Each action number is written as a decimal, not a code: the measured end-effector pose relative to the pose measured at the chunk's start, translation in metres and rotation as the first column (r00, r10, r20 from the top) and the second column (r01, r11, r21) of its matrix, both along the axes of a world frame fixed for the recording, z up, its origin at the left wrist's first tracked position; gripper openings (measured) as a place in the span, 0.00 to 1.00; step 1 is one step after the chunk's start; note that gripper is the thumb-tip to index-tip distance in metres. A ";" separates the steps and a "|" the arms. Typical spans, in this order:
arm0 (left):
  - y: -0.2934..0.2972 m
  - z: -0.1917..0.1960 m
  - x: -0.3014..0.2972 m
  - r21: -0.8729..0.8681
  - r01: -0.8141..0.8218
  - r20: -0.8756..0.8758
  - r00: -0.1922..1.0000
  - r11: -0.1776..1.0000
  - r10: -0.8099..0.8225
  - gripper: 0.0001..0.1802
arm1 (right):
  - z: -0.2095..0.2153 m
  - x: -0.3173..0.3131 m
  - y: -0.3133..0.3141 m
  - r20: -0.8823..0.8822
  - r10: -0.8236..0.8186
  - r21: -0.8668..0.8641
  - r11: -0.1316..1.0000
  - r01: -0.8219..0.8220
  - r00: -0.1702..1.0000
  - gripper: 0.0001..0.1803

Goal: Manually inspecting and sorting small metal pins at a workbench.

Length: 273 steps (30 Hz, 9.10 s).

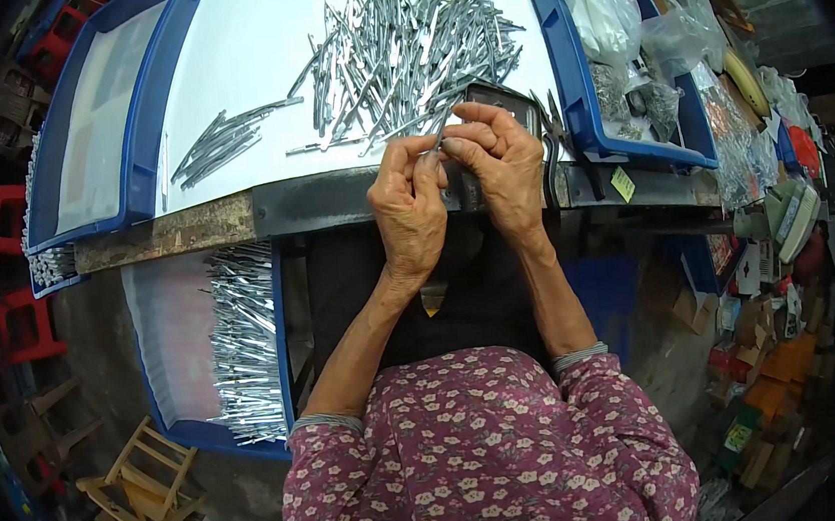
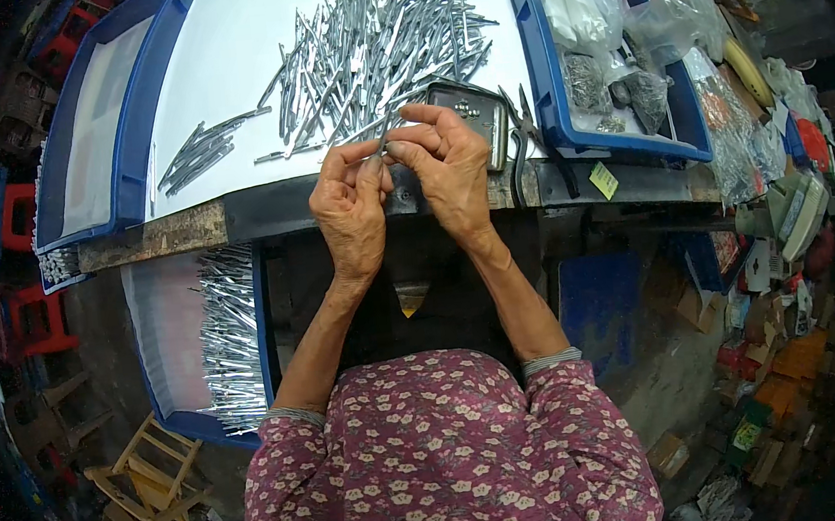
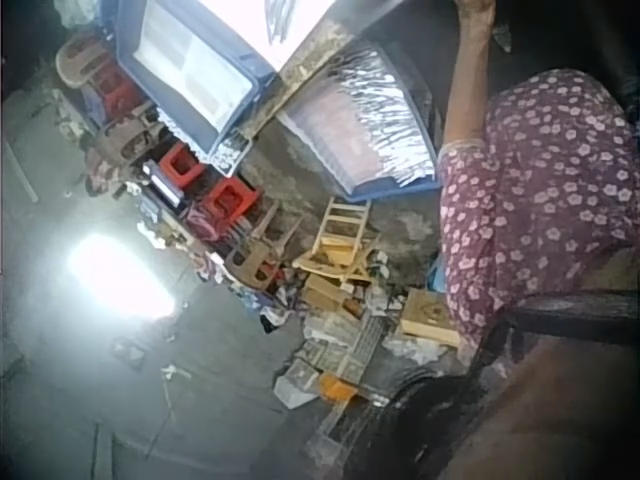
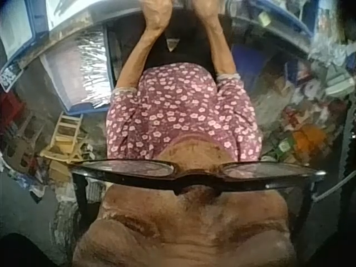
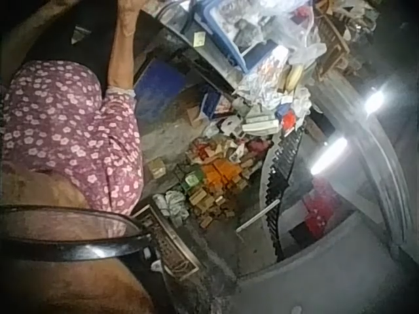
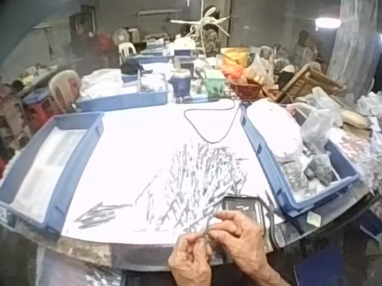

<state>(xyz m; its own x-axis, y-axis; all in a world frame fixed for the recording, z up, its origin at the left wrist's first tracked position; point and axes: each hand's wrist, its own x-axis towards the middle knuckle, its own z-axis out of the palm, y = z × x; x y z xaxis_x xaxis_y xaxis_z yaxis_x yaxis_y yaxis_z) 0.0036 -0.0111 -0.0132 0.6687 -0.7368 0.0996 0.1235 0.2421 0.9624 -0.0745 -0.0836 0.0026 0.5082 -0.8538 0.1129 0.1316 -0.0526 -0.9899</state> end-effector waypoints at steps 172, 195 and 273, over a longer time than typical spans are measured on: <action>0.001 0.022 0.084 0.117 -0.217 0.986 0.144 0.969 -0.086 0.09 | -0.013 -0.030 -0.035 0.041 0.109 0.225 0.968 -0.115 0.993 0.05; -0.012 0.010 0.029 0.013 0.313 0.110 0.944 0.950 -0.312 0.06 | 0.000 -0.015 -0.017 0.126 0.063 0.210 0.974 -0.089 0.990 0.07; 0.002 -0.002 0.017 0.122 0.195 0.166 0.963 0.973 -0.214 0.05 | -0.009 -0.002 0.001 -0.040 -0.167 -0.138 0.977 0.161 0.985 0.05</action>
